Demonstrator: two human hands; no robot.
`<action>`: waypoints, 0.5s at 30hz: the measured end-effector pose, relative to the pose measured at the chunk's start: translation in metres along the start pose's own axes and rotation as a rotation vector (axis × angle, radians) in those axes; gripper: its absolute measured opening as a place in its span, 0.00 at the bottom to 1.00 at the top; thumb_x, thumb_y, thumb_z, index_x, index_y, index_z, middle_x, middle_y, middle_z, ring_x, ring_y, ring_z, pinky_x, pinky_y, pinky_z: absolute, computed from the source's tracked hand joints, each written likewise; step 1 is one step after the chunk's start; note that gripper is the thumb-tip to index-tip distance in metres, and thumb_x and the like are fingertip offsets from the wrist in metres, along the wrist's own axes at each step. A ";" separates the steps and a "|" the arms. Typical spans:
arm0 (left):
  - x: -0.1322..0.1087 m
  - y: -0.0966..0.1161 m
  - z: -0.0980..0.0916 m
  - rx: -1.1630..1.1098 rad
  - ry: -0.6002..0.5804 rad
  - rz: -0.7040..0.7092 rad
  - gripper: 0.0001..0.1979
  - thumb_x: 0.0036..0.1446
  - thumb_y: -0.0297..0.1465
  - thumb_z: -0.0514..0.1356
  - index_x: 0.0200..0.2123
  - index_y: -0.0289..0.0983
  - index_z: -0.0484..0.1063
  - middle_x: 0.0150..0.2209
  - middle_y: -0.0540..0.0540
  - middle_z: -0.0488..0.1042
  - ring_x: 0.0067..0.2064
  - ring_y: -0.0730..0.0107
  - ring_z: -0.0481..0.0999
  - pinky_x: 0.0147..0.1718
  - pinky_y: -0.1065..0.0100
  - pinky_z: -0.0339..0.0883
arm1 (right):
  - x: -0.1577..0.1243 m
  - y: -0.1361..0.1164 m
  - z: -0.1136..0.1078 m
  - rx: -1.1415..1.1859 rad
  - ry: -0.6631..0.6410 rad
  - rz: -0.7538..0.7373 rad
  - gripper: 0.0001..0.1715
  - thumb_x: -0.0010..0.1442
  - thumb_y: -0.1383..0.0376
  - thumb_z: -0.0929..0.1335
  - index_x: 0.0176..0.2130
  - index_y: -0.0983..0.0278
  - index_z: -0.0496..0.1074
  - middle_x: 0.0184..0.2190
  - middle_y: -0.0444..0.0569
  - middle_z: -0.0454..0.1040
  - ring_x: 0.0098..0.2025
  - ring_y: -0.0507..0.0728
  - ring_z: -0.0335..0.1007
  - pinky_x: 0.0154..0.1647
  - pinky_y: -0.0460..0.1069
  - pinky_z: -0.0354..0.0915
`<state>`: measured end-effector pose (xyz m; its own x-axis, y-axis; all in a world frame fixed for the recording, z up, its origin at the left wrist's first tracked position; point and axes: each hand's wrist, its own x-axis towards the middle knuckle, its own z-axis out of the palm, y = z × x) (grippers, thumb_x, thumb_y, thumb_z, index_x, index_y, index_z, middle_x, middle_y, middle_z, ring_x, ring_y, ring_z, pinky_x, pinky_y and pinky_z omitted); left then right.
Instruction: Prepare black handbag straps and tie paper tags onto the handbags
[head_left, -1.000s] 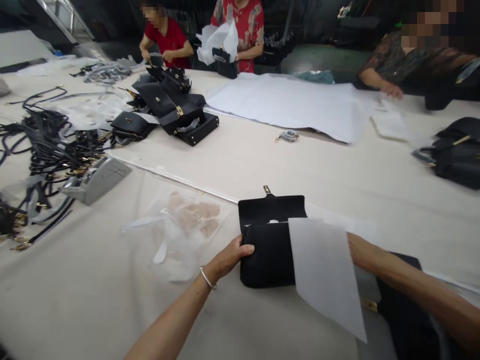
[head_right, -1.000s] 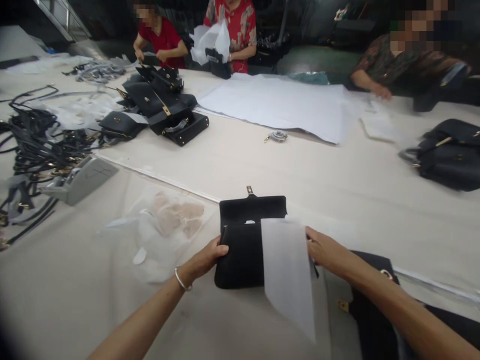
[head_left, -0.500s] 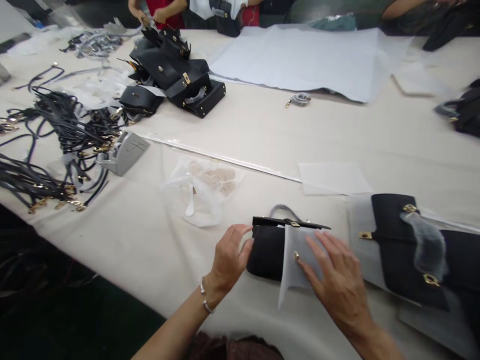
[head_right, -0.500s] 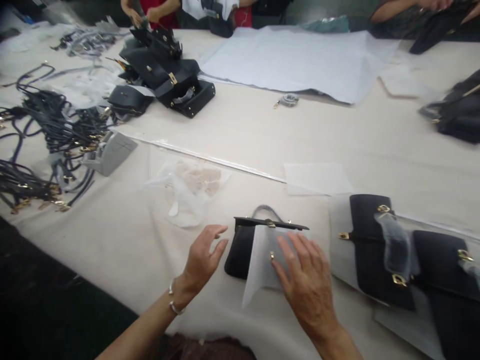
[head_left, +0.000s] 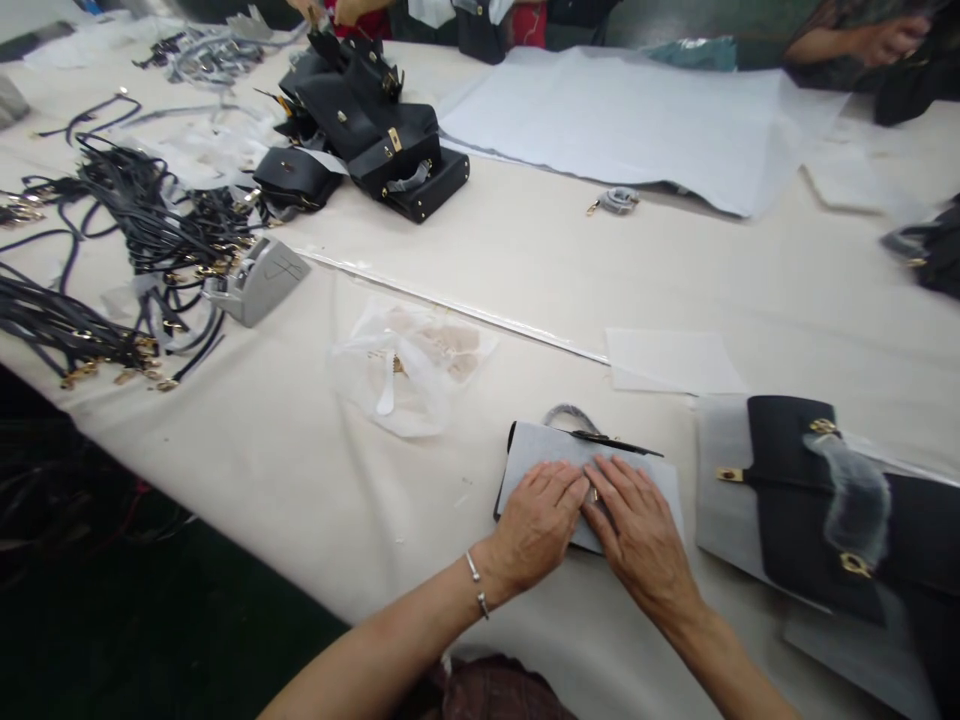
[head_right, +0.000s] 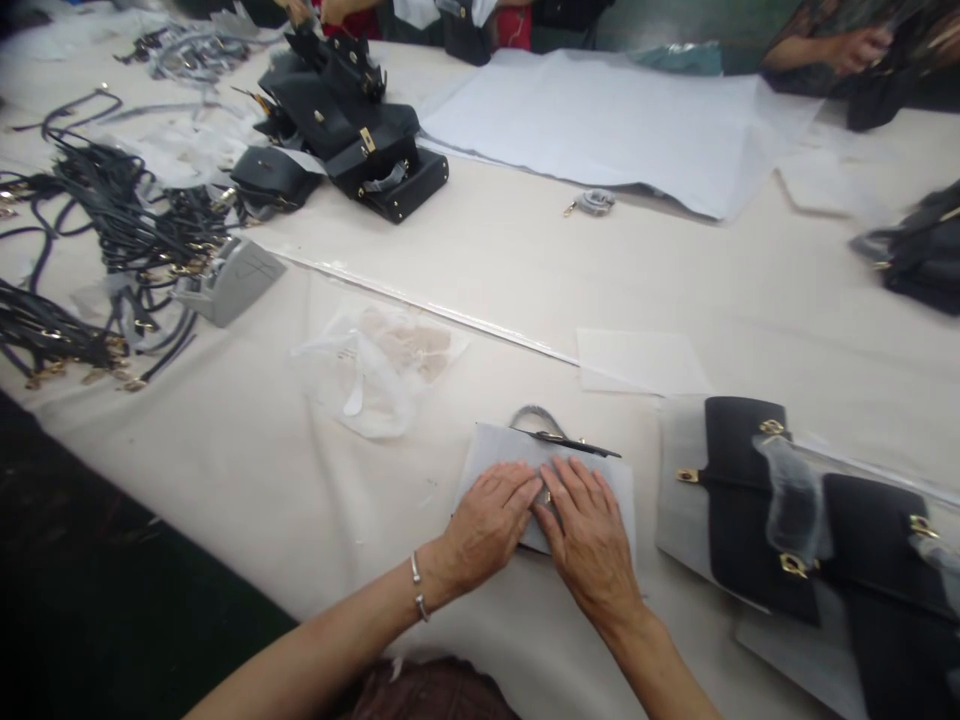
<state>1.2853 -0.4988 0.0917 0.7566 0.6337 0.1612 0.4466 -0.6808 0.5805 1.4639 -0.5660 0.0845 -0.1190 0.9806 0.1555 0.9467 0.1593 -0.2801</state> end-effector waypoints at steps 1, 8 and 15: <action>-0.001 -0.001 0.000 0.025 -0.004 -0.002 0.19 0.66 0.27 0.51 0.59 0.32 0.64 0.58 0.39 0.70 0.62 0.58 0.66 0.63 0.56 0.59 | 0.000 0.001 0.000 -0.004 -0.001 0.010 0.24 0.70 0.61 0.62 0.62 0.66 0.63 0.61 0.60 0.68 0.65 0.68 0.58 0.64 0.67 0.55; 0.014 -0.003 0.001 0.102 -0.033 -0.064 0.14 0.68 0.31 0.52 0.54 0.35 0.69 0.57 0.39 0.72 0.57 0.59 0.70 0.56 0.57 0.65 | -0.007 0.015 0.002 0.018 0.003 0.047 0.22 0.70 0.61 0.61 0.61 0.64 0.64 0.62 0.59 0.66 0.65 0.68 0.57 0.66 0.68 0.51; 0.014 -0.017 0.020 0.045 -0.108 -0.244 0.19 0.66 0.39 0.54 0.59 0.43 0.66 0.60 0.46 0.69 0.64 0.56 0.62 0.65 0.43 0.50 | -0.014 0.022 0.018 0.010 0.015 0.092 0.23 0.71 0.55 0.60 0.58 0.63 0.67 0.57 0.59 0.71 0.59 0.68 0.65 0.65 0.68 0.52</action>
<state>1.2982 -0.4860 0.0683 0.6694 0.7399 -0.0664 0.6408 -0.5300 0.5554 1.4813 -0.5738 0.0587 -0.0273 0.9894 0.1423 0.9502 0.0699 -0.3036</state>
